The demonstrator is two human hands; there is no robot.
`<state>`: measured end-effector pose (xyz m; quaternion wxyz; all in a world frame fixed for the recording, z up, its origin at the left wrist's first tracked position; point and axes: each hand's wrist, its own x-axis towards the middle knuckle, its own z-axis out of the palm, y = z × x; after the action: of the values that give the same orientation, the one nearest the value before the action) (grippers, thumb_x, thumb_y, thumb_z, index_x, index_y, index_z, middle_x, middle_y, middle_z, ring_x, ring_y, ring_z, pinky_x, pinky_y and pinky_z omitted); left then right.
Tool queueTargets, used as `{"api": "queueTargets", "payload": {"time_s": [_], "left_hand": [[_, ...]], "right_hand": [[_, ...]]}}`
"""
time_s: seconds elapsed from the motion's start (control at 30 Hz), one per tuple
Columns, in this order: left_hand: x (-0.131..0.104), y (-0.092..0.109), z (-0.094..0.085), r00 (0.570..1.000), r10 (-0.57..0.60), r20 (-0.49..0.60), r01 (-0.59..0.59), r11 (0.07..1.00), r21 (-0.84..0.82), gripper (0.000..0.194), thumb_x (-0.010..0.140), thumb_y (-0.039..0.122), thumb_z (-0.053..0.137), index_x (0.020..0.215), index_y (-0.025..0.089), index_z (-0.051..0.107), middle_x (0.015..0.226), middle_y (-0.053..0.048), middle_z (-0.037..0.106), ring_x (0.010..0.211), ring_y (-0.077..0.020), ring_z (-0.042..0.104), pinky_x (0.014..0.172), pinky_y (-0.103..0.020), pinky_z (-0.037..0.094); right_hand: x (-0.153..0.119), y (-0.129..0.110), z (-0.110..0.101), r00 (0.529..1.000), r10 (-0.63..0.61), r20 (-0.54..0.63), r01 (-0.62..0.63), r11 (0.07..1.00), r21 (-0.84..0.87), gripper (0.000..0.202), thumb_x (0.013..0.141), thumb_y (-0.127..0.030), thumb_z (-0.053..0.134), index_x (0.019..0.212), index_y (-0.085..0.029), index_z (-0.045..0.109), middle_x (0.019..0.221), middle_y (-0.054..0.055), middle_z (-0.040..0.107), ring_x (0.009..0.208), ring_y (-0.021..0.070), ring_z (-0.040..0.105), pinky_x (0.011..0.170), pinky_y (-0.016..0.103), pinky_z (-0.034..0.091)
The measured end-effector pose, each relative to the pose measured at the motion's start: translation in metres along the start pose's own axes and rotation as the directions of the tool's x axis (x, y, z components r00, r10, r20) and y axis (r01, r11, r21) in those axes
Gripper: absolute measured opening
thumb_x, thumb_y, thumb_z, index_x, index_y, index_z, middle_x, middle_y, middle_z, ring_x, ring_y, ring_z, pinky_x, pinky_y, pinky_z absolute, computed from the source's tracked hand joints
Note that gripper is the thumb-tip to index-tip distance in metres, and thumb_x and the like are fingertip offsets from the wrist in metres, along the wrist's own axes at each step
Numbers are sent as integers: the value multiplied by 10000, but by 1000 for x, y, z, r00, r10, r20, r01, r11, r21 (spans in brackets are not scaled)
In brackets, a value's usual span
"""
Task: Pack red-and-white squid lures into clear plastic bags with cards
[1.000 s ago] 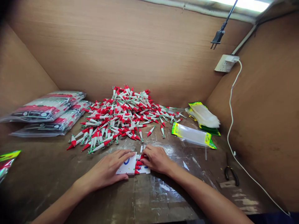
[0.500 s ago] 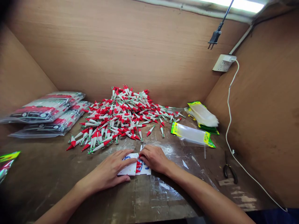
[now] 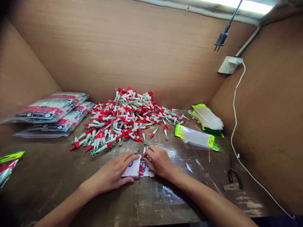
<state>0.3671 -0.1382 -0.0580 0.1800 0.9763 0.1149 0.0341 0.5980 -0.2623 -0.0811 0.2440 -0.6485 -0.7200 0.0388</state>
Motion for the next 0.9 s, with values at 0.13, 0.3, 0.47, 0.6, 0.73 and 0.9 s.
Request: {"api": "queueTargets", "payload": {"time_s": [0.13,0.3,0.47,0.6,0.73,0.9], "left_hand": [[1,0,-1,1000,18,-7,-18,1000,-12,796,851,437,744,1521,308,333,1521,-88,446,1392,-300,432,1159,-481,379],[3,-1,-2,1000,1,-9,-1,1000,-8,834,832,478,761,1519,304,323,1531,-90,434,1396,-296,429,1169,-481,365],[4,-2,-1,1000,9,-17,-9,1000,-14,797,861,529,713,1519,310,321,1490,-93,477,1360,-307,468,1134,-488,398],[5,0,-3,999,9,-31,-10,1000,-16,788,871,532,695,1523,311,311,1488,-102,481,1343,-322,485,1109,-496,414],[4,1,-7,1000,-9,-22,9,1000,5,796,871,519,701,1527,311,302,1491,-94,487,1324,-315,501,1090,-478,427],[2,-2,-8,999,-34,-21,34,999,35,809,869,536,696,1533,309,292,1510,-87,478,1330,-310,495,1094,-466,415]], "right_hand": [[-4,-2,-6,991,-54,125,37,990,133,86,949,-286,641,1008,-246,689,892,11,666,823,164,621,737,259,439],[-3,-6,-1,991,-60,119,41,987,154,104,931,-297,677,1025,-259,696,882,5,667,835,172,622,741,266,430],[-1,0,6,996,89,-13,-87,991,100,139,917,-314,696,1013,-221,658,1009,52,656,918,197,609,775,288,443],[2,4,1,998,21,64,-22,999,23,124,904,-305,700,992,-227,663,984,37,660,901,189,607,751,278,420],[3,4,-13,993,-19,119,28,997,-74,139,908,-331,654,852,-205,638,882,30,655,802,171,584,680,275,365],[0,11,-33,986,50,161,-32,993,-113,85,864,-269,661,911,-215,616,923,15,661,792,158,587,647,268,320]]}}
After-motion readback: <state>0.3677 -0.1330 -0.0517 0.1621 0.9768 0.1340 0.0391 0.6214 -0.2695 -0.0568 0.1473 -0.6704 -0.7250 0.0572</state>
